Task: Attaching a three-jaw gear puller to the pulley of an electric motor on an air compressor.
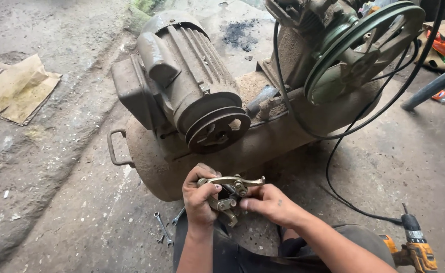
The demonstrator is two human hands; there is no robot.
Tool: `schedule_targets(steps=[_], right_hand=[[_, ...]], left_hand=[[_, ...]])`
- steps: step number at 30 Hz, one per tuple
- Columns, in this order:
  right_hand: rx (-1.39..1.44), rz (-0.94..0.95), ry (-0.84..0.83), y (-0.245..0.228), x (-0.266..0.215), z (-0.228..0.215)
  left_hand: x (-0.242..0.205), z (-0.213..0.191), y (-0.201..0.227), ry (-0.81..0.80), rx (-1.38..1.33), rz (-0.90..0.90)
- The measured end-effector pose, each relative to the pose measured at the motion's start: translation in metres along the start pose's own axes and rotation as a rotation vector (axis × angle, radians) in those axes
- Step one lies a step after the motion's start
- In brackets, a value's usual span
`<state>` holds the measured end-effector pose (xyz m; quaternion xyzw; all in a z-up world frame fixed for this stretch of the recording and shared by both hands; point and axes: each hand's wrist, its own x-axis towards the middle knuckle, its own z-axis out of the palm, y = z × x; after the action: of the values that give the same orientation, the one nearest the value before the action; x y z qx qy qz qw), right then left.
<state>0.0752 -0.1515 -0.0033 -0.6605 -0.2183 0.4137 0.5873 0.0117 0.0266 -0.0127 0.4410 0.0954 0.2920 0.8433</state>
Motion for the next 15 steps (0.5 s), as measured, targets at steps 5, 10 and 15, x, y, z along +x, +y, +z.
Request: schedule_targets(steps=[5,10,15], right_hand=[[0.019,-0.007,0.078,-0.003,-0.001,0.003],[-0.075,0.023,-0.147,-0.001,-0.006,-0.008],[-0.176,0.111,0.25,-0.003,0.002,0.006]], left_hand=[[0.0,0.006,-0.004,0.006,0.038,-0.047],[0.003,0.01,0.007,-0.018,0.075,-0.054],[0.002,0.016,0.006,-0.051,0.26,-0.063]])
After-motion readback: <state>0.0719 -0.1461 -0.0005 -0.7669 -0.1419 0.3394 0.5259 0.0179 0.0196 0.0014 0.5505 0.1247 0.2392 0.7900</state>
